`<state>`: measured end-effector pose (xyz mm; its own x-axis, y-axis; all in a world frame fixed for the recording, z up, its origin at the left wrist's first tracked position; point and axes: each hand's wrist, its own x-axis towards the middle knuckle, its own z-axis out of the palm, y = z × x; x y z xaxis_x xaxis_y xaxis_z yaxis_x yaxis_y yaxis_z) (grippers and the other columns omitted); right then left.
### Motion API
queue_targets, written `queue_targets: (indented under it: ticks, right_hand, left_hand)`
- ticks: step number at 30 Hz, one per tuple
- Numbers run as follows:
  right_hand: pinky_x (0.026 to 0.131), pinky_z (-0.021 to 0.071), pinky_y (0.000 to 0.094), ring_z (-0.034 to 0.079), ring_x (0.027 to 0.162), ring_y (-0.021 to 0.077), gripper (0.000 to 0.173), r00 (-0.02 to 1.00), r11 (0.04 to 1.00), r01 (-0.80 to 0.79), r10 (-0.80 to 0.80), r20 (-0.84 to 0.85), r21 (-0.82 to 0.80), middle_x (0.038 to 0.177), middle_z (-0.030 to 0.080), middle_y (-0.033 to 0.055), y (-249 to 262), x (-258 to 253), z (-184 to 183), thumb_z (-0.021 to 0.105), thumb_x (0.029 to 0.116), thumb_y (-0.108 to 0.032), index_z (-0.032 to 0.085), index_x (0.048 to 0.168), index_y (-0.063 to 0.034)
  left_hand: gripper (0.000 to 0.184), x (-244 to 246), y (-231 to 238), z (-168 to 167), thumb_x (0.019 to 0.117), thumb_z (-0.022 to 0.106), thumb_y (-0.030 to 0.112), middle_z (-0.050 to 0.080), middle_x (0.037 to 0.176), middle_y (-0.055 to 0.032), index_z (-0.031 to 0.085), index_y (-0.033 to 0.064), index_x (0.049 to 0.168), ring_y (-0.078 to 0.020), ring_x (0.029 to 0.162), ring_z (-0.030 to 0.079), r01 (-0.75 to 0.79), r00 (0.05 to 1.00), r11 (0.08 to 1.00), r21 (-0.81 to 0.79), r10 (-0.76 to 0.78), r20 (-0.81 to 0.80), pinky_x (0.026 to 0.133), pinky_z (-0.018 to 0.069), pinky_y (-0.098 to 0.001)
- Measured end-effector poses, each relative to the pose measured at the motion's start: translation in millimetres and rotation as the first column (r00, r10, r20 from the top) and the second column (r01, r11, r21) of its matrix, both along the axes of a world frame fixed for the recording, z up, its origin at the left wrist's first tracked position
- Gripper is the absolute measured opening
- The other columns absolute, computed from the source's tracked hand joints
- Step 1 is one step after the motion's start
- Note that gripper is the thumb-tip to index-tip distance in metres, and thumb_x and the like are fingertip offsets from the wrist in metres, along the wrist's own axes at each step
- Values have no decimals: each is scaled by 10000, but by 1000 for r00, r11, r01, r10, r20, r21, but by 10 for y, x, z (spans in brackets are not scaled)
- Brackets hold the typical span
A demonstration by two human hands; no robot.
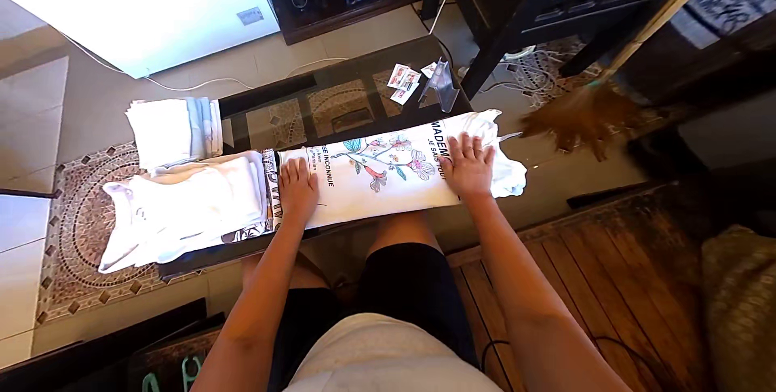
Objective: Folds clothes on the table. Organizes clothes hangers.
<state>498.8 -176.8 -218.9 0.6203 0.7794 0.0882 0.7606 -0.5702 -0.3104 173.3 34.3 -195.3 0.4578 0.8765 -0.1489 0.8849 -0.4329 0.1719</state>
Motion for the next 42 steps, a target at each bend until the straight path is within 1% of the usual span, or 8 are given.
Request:
queue_targets:
  ticks: [5, 10, 19, 22, 27, 30, 34, 42]
  right_hand:
    - [1194, 210, 707, 354, 1472, 504, 498, 984, 973, -164, 174, -45, 164, 1535, 427, 336, 573, -784, 217, 465, 1062, -226, 498, 1478, 46]
    - [1246, 171, 592, 313, 1527, 385, 516, 893, 902, -429, 430, -134, 38, 1617, 397, 188, 1002, -943, 82, 390, 1080, -321, 498, 1521, -76]
    - [1224, 86, 696, 213, 1538, 481, 612, 998, 999, -11, 8, -58, -48, 1637, 299, 277, 223, 569, 85, 389, 1092, -437, 410, 1567, -52]
    - [1155, 325, 651, 459, 1378, 513, 444, 976, 938, 205, -175, -130, 279, 1430, 522, 343, -114, 371, 259, 511, 1059, -219, 565, 1394, 67]
    - [586, 530, 274, 550, 549, 85, 328, 418, 568, 781, -166, -893, 260, 652, 528, 11, -468, -916, 296, 404, 1096, -187, 567, 925, 41]
    - [636, 563, 337, 614, 670, 170, 392, -118, 560, 818, -59, -991, -131, 870, 579, 96, -427, -1418, 277, 421, 1116, -319, 531, 1204, 46]
    - [798, 577, 376, 652, 958, 250, 481, -317, 491, 836, 65, -946, -247, 1181, 574, 201, -195, -1409, 315, 523, 1085, -283, 387, 1436, 17]
    - [740, 570, 327, 652, 841, 186, 222, -263, 324, 931, 269, -926, -170, 1004, 617, 146, -230, -1478, 272, 465, 1012, -2, 492, 1231, 14]
  left_hand:
    - [496, 662, -279, 112, 1095, 404, 192, 313, 1611, -312, 420, -80, 1510, -466, 1522, 258, 310, 900, 949, 66, -315, 300, 1249, 172, -593]
    - [532, 888, -185, -154, 1117, 317, 385, 339, 1656, -135, 417, 140, 1579, -356, 1555, 246, 420, 878, 907, 39, -417, 234, 1226, 79, -673]
    - [572, 172, 450, -83, 1109, 321, 419, 252, 1679, -189, 351, 138, 1607, -418, 1562, 169, 167, 981, 986, 13, -167, 97, 1205, 45, -697]
    - [551, 303, 420, 6, 1115, 297, 348, 195, 1692, -204, 304, 138, 1625, -433, 1572, 95, 116, 992, 993, -32, -115, 49, 1175, -36, -745]
    - [598, 767, 356, 97, 1079, 484, 345, 324, 1630, -250, 382, 10, 1564, -438, 1551, 193, 465, 877, 884, -44, -453, 161, 1223, 58, -676]
    - [706, 1157, 394, 153, 1004, 631, 444, 438, 1512, -324, 466, -33, 1499, -492, 1430, 395, 540, 832, 836, -101, -512, 212, 1180, 291, -632]
    - [732, 1479, 393, 384, 898, 777, 460, 622, 1285, -289, 537, -1, 1412, -463, 1194, 607, 488, 872, 835, -256, -477, 107, 1030, 437, -661]
    - [271, 1441, 91, 329, 914, 749, 124, 628, 1210, -296, 700, -121, 1019, -414, 1162, 613, 730, 683, 618, -292, -672, 285, 1043, 470, -549]
